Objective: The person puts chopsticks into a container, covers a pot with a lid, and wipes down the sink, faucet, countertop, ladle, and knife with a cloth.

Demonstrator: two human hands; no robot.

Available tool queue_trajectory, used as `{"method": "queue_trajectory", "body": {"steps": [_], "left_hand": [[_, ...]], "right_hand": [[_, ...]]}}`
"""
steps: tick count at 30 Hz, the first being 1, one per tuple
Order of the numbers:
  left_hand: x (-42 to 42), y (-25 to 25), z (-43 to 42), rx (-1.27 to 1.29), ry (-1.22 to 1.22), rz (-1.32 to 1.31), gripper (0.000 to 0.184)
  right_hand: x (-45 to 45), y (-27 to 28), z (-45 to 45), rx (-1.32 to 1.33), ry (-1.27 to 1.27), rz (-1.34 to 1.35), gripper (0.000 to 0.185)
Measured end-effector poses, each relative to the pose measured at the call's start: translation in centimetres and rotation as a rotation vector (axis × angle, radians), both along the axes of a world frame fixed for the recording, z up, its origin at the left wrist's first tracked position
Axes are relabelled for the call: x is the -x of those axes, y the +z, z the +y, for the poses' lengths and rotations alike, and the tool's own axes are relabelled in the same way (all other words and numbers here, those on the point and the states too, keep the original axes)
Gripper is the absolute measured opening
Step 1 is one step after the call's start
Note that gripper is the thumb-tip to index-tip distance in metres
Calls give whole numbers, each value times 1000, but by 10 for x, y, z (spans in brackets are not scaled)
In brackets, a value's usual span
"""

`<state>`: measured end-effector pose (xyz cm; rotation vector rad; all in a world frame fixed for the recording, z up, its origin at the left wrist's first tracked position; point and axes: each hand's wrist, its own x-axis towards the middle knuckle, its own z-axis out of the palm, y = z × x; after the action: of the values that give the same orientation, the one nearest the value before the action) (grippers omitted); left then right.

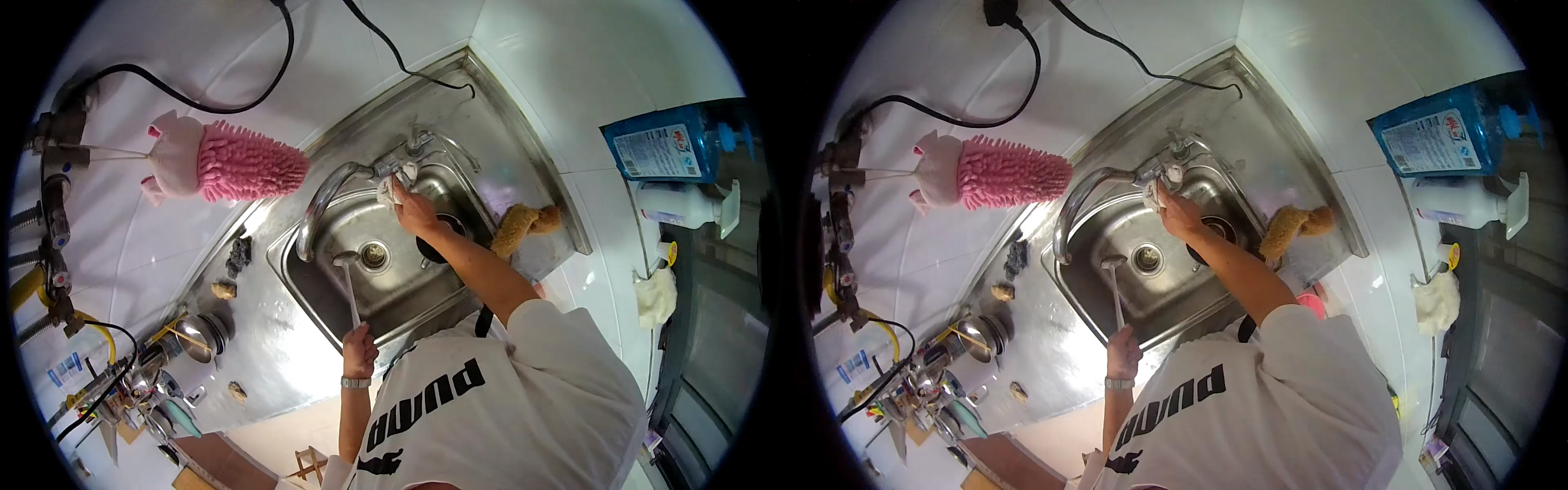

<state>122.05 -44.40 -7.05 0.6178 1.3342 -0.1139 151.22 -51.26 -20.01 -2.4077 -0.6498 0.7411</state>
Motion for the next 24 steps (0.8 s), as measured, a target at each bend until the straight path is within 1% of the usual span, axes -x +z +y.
{"method": "queue_trajectory", "body": {"steps": [1, 3, 4, 5, 6, 7, 9, 11, 13, 14, 15, 17, 18, 19, 21, 23, 24], "left_hand": [[1, 1, 1, -2, 2, 3, 28], [1, 1, 2, 0, 1, 9, 28], [4, 0, 2, 2, 3, 13, 28], [6, -1, 4, -5, 11, 28, 28], [8, -2, 5, -10, 19, 43, 27], [10, -1, 6, -8, 19, 44, 27], [13, 0, 7, -29, 40, 62, 27], [17, -4, 9, -26, 50, 50, 28], [19, -6, 7, -26, 64, 39, 28], [17, -7, 8, -11, 56, 15, 28], [14, -7, 9, 3, 46, -10, 28], [8, -8, 9, 12, 29, -18, 28], [5, -8, 9, 25, 14, -23, 29], [1, -7, 9, 25, 16, -22, 29], [-2, -3, 9, 18, 1, -31, 29], [5, -4, 9, 7, 28, -27, 28], [7, -6, 9, 0, 45, -30, 28]], "right_hand": [[1, -5, 1, -2, 2, 3, 69], [-2, -14, -1, -70, -14, -96, 74], [-10, -10, -4, -68, -12, -92, 74], [-26, -6, -8, 95, 159, -181, 52], [-36, -4, -11, 259, 330, -269, 36], [-38, -3, -12, 261, 331, -267, 36], [-43, -2, -13, 253, 368, -338, 64], [-34, -4, -5, 247, 369, -301, 64], [-14, 2, 7, 127, 27, -1, 64], [-4, -21, 10, -82, -71, 7, 65], [-4, -16, 9, -84, -70, 4, 65], [-10, -5, -2, 7, 77, 11, 66], [-21, 16, -8, 131, 212, -14, 66], [-29, 20, -14, 131, 214, -14, 66], [-43, 21, -23, 340, 311, -228, 71], [-46, 12, -26, 267, 165, -245, 69], [-37, 30, -17, 329, 122, -161, 69]]}}
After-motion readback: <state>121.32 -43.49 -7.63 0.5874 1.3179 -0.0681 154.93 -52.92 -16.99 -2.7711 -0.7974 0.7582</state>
